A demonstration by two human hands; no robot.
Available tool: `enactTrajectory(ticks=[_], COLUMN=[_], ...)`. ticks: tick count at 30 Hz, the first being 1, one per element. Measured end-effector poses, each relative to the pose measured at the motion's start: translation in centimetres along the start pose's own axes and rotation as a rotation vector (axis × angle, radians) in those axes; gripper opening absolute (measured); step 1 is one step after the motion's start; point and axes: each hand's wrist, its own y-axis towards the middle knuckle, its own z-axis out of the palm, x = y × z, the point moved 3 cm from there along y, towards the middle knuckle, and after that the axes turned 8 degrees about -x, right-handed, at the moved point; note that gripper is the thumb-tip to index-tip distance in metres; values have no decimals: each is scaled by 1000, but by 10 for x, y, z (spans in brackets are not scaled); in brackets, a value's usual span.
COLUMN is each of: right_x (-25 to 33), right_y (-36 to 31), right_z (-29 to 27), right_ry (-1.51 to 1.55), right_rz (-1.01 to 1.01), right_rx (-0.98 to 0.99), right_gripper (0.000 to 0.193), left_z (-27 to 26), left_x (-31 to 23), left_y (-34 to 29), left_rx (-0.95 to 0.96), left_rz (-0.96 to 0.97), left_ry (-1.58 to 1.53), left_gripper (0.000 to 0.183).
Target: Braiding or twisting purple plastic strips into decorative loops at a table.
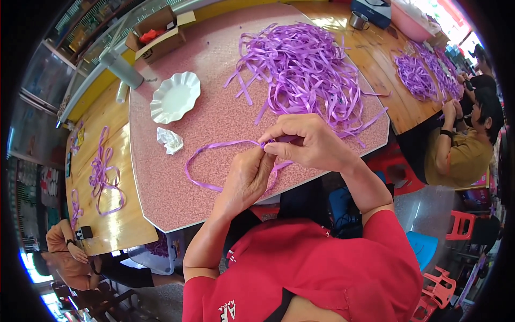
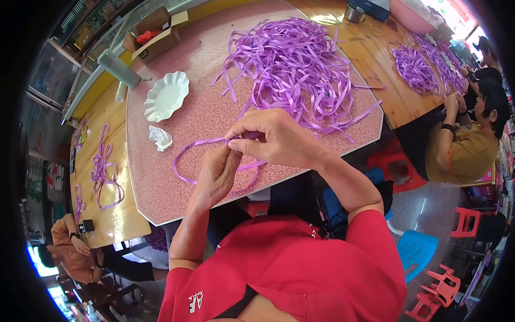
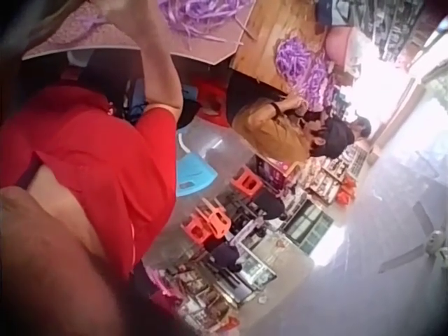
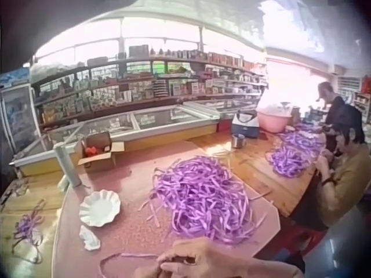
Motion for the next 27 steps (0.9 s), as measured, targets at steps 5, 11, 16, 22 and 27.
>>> enactTrajectory(ticks=[5, 11, 16, 22, 27], right_x=[-10, -16, -19, -23, -21], right_y=[-5, -7, -8, -11, -10], right_z=[5, -2, -3, -1, -8], right_ry=[407, 533, 473, 383, 299], right_rz=[303, 407, 374, 343, 322], right_rx=[-8, -81, -89, -125, -115], right_gripper=[15, 16, 17, 18, 25], left_z=[-2, 16, 6, 7, 4], left_x=[-1, 7, 21, 17, 21], left_y=[3, 5, 1, 2, 3], left_rx=[56, -163, -73, -174, -236], left_rz=[-79, -237, -423, -356, -283], left_ry=[15, -590, -899, -813, -704], left_gripper=[25, 22, 22, 15, 13])
